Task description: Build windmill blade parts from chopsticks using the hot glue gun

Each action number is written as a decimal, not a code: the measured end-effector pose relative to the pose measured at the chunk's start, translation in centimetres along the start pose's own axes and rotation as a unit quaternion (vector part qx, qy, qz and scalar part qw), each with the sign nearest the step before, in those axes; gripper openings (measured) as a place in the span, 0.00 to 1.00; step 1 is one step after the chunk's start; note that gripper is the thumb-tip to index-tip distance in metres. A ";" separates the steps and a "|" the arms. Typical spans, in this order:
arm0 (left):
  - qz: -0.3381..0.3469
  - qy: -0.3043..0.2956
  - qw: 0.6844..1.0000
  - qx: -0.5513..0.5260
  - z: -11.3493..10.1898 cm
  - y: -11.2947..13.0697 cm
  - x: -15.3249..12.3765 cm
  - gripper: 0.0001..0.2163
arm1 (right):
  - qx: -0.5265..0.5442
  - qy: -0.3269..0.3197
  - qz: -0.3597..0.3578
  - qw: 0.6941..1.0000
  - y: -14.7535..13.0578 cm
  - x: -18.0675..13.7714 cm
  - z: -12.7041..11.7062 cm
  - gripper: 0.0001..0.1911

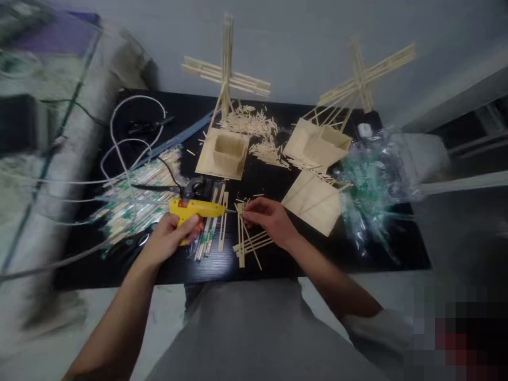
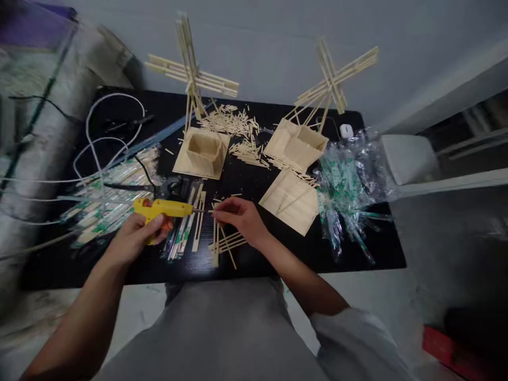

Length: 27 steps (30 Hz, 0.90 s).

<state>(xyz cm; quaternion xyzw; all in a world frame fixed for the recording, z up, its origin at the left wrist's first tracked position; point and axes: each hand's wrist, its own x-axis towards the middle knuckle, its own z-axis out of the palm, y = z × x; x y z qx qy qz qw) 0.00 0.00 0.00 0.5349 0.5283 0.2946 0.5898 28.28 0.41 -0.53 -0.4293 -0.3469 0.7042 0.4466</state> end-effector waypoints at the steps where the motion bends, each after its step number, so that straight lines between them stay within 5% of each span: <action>1: 0.000 0.000 1.000 0.000 0.1 0.1 0.1 0.31 | -0.016 0.003 -0.007 1.000 -0.1 0.0 0.0 0.17; 9: 0.000 -0.004 1.000 0.022 0.4 0.9 0.2 0.31 | -0.144 0.009 -0.075 0.987 -0.3 -0.1 -0.1 0.15; 27: -0.016 -0.012 0.999 0.043 0.2 0.4 0.2 0.30 | -0.177 -0.003 -0.096 0.980 -0.4 -0.5 -0.3 0.07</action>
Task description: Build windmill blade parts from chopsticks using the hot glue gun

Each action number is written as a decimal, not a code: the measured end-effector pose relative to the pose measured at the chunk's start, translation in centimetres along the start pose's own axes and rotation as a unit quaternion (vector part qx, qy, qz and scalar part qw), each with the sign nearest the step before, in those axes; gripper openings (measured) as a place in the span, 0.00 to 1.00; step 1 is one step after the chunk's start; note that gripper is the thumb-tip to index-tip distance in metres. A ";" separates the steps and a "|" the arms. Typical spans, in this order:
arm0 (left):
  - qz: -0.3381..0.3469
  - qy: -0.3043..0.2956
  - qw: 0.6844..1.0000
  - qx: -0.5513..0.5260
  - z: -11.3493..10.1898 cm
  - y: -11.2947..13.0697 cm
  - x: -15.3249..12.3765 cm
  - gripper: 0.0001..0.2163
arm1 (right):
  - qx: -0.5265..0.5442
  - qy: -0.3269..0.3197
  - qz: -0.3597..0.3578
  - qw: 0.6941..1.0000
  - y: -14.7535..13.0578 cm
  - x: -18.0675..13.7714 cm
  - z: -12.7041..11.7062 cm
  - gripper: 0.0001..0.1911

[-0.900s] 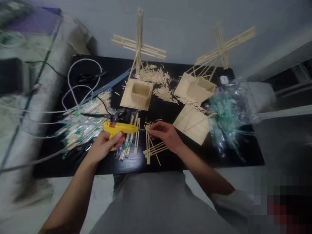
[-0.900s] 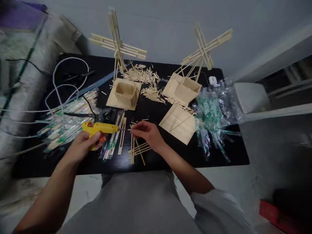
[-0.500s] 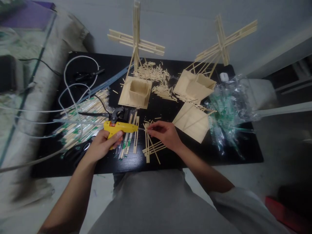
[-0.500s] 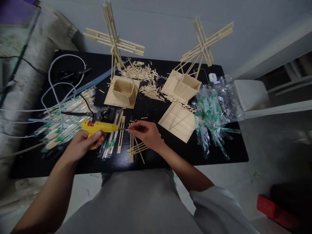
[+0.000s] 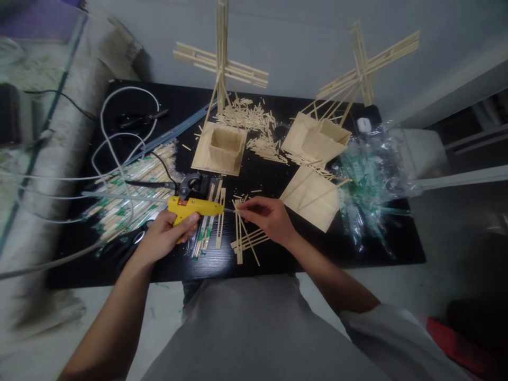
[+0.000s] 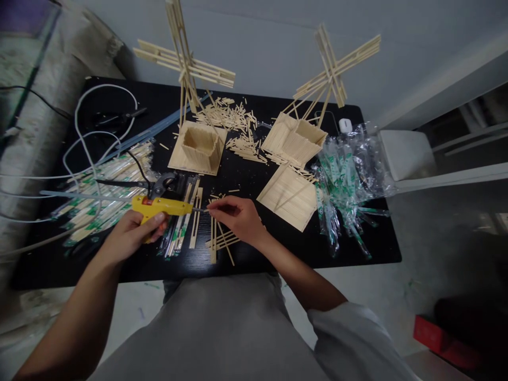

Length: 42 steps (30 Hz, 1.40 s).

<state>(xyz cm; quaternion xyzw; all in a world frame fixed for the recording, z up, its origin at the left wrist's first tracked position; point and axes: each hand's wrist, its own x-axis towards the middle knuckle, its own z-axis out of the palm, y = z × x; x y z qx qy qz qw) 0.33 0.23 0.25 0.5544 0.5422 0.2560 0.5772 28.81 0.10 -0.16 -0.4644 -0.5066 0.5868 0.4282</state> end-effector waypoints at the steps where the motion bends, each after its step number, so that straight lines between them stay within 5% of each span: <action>1: 0.001 0.000 1.000 0.002 0.0 0.1 0.0 0.30 | 0.001 0.003 0.003 1.000 0.0 0.0 0.0 0.06; 13: -0.001 0.014 1.000 0.008 0.0 0.5 -0.1 0.30 | 0.020 0.000 0.038 0.999 -0.7 -0.1 0.0 0.06; 25: -0.046 0.186 0.981 -0.006 -1.8 1.1 0.5 0.18 | -0.121 -0.037 -0.065 0.990 -0.5 -0.5 0.8 0.03; 36: -0.096 0.273 0.947 0.137 -3.1 0.9 0.6 0.15 | -0.254 -0.141 -0.120 0.949 -0.4 0.2 1.6 0.03; 42: 0.028 0.337 0.898 0.282 -2.3 0.7 -1.6 0.12 | -0.304 -0.183 -0.150 0.923 0.2 0.5 1.7 0.06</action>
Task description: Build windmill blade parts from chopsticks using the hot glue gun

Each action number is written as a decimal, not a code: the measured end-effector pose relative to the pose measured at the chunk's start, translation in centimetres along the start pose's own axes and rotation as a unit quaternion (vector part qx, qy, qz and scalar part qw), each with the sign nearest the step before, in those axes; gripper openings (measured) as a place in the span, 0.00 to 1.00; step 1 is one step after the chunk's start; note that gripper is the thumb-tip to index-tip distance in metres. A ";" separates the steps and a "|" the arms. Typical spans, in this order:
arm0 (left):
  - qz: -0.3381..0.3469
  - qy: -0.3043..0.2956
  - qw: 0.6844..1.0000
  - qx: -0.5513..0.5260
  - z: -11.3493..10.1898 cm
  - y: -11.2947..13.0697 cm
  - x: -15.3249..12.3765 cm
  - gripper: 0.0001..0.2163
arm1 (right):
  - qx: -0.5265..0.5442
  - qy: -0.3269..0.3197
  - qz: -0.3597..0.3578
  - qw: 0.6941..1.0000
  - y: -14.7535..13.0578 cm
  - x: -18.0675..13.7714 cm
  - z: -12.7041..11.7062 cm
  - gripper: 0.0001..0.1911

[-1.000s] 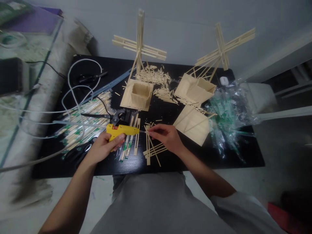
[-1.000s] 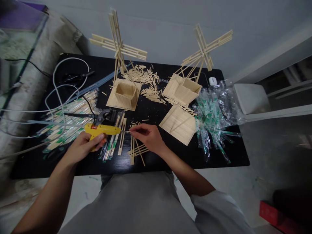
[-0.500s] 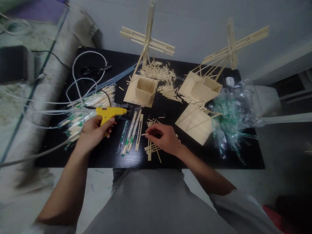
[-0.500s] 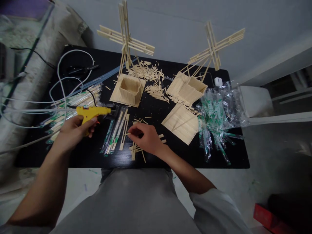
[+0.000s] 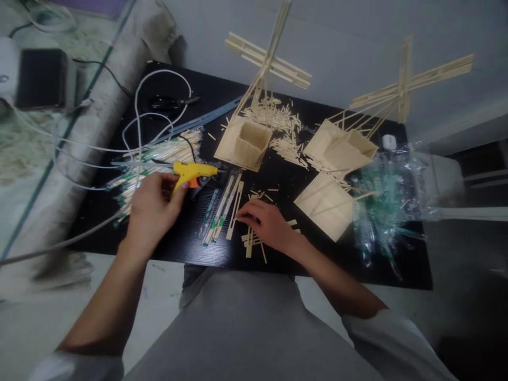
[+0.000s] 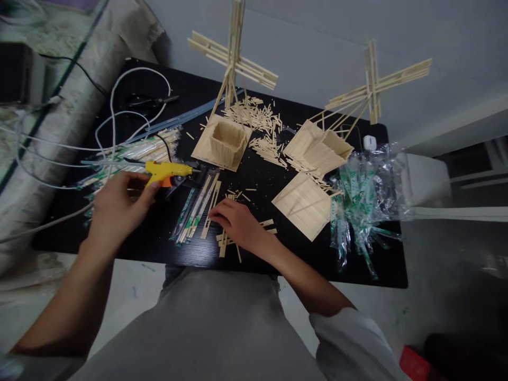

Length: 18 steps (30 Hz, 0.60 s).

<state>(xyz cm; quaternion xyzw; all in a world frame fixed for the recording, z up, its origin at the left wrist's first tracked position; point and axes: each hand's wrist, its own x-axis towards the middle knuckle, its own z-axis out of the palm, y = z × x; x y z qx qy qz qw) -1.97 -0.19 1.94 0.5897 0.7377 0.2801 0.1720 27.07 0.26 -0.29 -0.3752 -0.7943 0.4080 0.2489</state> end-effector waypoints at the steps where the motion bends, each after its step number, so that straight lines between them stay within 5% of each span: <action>1: 0.037 0.033 0.999 0.003 0.0 0.2 -0.7 0.11 | -0.008 -0.006 -0.004 1.000 0.1 0.0 0.1 0.06; 4: 0.139 0.078 0.987 -0.025 0.4 1.1 -3.3 0.05 | -0.028 -0.010 -0.017 0.999 0.2 0.1 0.2 0.06; 8: 0.221 -0.056 0.971 -0.072 2.5 1.8 -6.9 0.04 | -0.050 -0.011 -0.029 0.998 0.3 0.2 0.6 0.07; 11: 0.252 -0.107 0.960 -0.059 4.2 1.6 -8.7 0.07 | -0.058 -0.021 -0.030 0.998 0.3 0.2 0.8 0.08; 18: 0.274 -0.110 0.955 -0.023 5.4 0.5 -9.8 0.17 | -0.061 -0.020 -0.046 0.997 0.6 -0.1 1.2 0.08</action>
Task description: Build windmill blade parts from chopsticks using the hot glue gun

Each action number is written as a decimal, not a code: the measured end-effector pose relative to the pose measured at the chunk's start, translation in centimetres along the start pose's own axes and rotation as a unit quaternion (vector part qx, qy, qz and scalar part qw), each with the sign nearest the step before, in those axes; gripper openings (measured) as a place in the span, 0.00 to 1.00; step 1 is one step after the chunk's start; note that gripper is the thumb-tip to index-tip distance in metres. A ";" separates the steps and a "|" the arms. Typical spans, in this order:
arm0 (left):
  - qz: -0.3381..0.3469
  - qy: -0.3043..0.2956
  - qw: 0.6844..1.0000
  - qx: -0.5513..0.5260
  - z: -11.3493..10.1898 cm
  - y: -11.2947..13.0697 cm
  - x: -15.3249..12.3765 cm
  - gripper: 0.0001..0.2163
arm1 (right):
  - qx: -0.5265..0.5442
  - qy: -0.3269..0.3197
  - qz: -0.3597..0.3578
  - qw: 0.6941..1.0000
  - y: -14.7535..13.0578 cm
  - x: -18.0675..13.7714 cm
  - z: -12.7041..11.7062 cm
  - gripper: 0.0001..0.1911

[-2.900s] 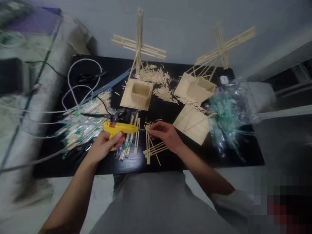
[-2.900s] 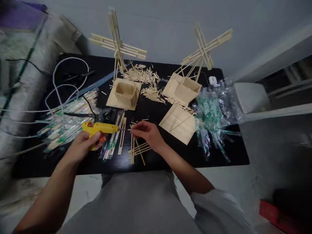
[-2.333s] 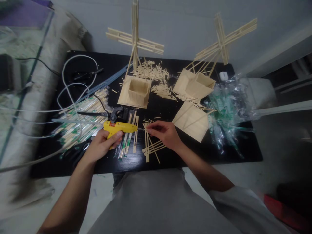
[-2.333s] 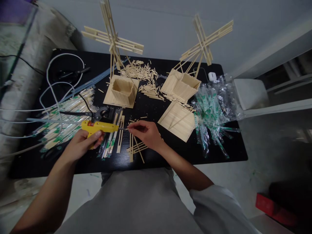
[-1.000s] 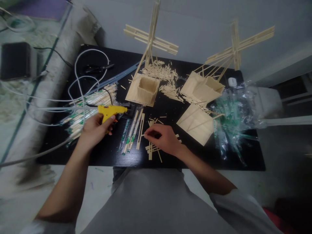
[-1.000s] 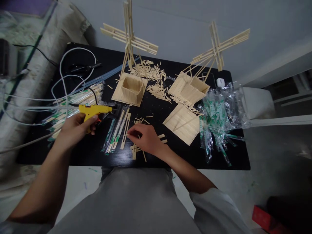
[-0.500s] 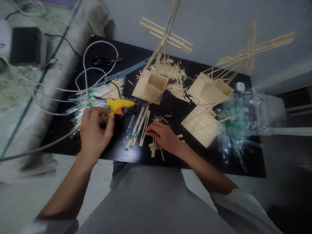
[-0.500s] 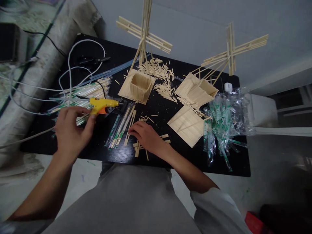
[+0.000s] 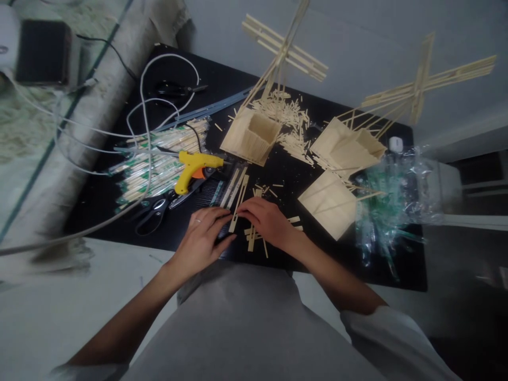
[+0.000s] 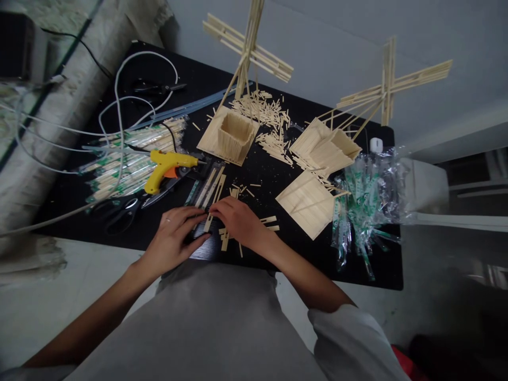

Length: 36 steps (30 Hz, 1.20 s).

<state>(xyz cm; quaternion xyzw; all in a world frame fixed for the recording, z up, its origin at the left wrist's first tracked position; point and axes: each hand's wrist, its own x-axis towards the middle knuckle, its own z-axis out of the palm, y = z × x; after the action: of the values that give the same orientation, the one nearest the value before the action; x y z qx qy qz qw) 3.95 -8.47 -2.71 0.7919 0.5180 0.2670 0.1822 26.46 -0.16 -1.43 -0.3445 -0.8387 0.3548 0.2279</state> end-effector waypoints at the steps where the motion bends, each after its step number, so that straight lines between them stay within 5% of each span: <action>1: -0.004 0.000 1.000 -0.002 0.1 -0.1 -0.1 0.17 | 0.002 0.001 0.000 1.000 0.0 0.0 0.0 0.08; 28: 0.019 0.030 0.999 0.006 0.7 -0.6 -0.3 0.11 | -0.053 -0.012 -0.029 0.998 0.1 -0.4 1.4 0.09; 36: 0.025 0.045 0.999 0.001 0.9 -0.7 -0.2 0.10 | -0.084 0.027 -0.095 0.992 0.1 -0.5 1.6 0.10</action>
<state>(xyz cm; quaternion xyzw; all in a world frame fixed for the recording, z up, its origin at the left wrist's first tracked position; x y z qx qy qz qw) 3.94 -8.42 -3.89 0.7922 0.5056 0.3065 0.1510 25.83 -1.18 -2.57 -0.2907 -0.8880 0.2504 0.2536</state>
